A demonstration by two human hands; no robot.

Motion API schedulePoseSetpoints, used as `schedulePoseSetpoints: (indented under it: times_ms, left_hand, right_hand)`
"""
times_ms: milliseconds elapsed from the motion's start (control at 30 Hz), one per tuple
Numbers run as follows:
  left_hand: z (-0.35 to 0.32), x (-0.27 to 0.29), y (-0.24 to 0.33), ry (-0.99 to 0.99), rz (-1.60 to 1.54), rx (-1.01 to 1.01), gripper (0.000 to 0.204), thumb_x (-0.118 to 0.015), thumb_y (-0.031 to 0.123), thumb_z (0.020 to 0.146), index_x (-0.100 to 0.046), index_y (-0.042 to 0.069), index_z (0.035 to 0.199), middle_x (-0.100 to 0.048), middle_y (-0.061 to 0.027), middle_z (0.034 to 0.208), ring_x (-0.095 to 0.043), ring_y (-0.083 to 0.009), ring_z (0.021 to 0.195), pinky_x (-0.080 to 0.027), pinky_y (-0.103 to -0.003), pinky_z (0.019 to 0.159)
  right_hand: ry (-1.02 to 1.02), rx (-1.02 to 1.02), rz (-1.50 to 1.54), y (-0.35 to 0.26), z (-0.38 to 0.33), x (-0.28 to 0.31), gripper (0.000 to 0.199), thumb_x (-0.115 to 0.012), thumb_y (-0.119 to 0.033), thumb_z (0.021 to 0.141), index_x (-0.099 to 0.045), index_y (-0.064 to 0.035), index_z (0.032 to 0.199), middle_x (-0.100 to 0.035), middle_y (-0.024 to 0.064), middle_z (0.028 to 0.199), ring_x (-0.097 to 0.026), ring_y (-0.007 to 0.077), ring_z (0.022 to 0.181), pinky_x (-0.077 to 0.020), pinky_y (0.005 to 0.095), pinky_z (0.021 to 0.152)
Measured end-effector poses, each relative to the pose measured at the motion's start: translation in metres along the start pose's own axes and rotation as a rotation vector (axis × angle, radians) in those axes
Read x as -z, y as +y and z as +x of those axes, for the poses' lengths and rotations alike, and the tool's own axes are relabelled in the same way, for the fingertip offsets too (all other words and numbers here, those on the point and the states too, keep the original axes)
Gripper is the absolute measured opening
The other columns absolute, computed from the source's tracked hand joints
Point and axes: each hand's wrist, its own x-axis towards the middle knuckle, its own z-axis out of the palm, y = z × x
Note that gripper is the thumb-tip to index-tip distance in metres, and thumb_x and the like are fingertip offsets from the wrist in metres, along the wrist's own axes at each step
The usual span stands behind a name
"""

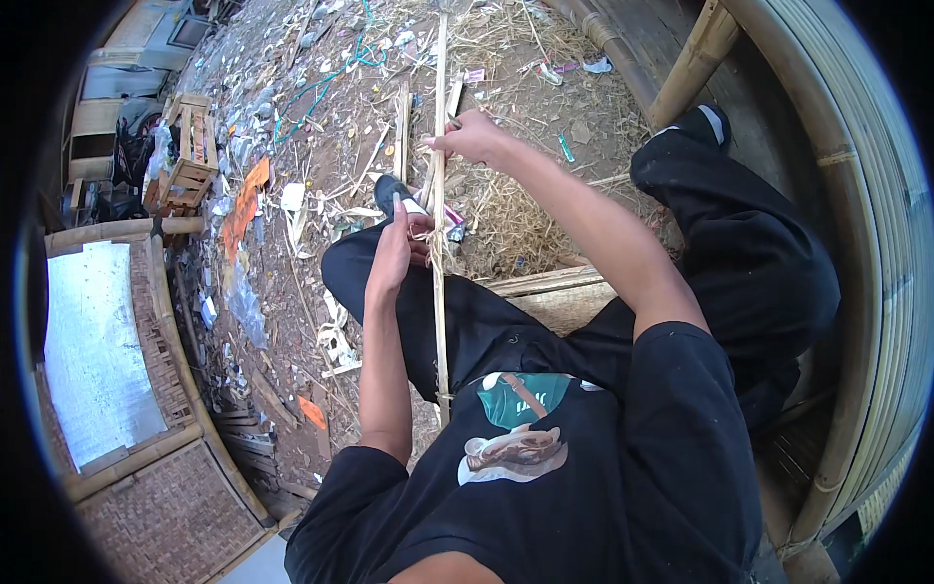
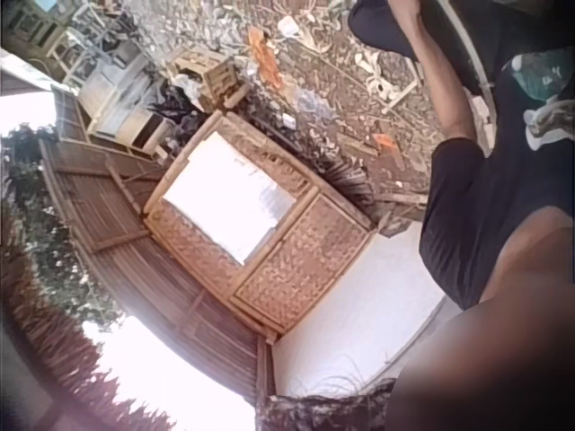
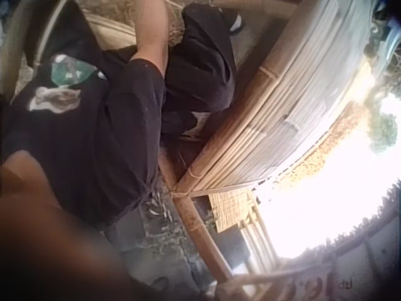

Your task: The person scrapes a strip of bamboo using a small blade, pulling the tool along the length of the wood to remove outer fibers while holding the strip in their lap.

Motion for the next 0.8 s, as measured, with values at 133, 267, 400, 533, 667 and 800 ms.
schedulePoseSetpoints:
  times_ms: [133,267,400,533,667,800]
  left_hand:
    - [0.032,0.005,0.033,-0.313,-0.264,-0.019,0.057,-0.032,0.048,0.102,-0.049,-0.002,0.124,-0.066,-0.0141,0.086,-0.068,-0.0229,0.075,-0.054,-0.031,0.066]
    - [0.052,-0.004,0.033,-0.476,-0.509,-0.059,0.034,-0.046,0.032,0.101,-0.054,0.000,0.107,-0.058,-0.0074,0.063,-0.057,-0.0161,0.048,-0.049,-0.028,0.047]
    - [0.059,-0.012,0.015,-0.529,-0.683,0.020,0.034,-0.046,0.032,0.101,-0.056,0.000,0.097,-0.057,-0.0061,0.061,-0.053,-0.0144,0.043,-0.047,-0.027,0.043]
    - [0.063,-0.019,0.019,-0.608,-0.524,0.091,0.034,-0.046,0.030,0.101,-0.058,-0.002,0.097,-0.059,-0.0076,0.060,-0.062,-0.0181,0.050,-0.052,-0.029,0.048]
    - [0.063,-0.025,0.029,-0.462,-0.598,0.069,0.035,-0.045,0.032,0.101,-0.057,-0.001,0.105,-0.060,-0.0087,0.062,-0.064,-0.0196,0.053,-0.054,-0.030,0.050]
    - [0.069,-0.032,0.024,-0.318,-0.631,0.000,0.034,-0.045,0.034,0.101,-0.057,0.003,0.105,-0.057,-0.0044,0.062,-0.055,-0.0126,0.045,-0.048,-0.025,0.044]
  right_hand:
    - [-0.069,0.035,-0.073,-0.008,-0.009,-0.008,0.030,-0.076,-0.031,0.080,-0.067,-0.0026,0.081,-0.064,0.0038,0.071,-0.049,0.0072,0.054,-0.0336,0.0249,0.047]
    - [-0.079,0.071,-0.106,-0.005,-0.001,-0.005,0.035,-0.077,-0.034,0.078,-0.067,-0.0009,0.079,-0.067,0.0069,0.072,-0.060,0.0121,0.061,-0.0450,0.0277,0.058]
    - [0.024,0.029,-0.254,-0.013,0.006,0.004,0.041,-0.076,-0.040,0.077,-0.068,0.0000,0.081,-0.067,0.0093,0.070,-0.065,0.0148,0.062,-0.0489,0.0285,0.061]
    - [0.181,0.075,-0.158,-0.002,0.016,0.020,0.039,-0.075,-0.037,0.079,-0.069,0.0002,0.090,-0.065,0.0059,0.071,-0.059,0.0131,0.059,-0.0463,0.0292,0.057]
    - [0.062,0.006,-0.072,-0.003,0.014,0.018,0.035,-0.075,-0.032,0.082,-0.069,-0.0005,0.096,-0.060,0.0020,0.072,-0.050,0.0116,0.056,-0.0420,0.0301,0.053]
    - [-0.088,-0.071,-0.163,-0.004,0.007,0.016,0.038,-0.072,-0.039,0.083,-0.070,-0.0019,0.090,-0.059,0.0018,0.067,-0.049,0.0105,0.055,-0.0394,0.0310,0.050]
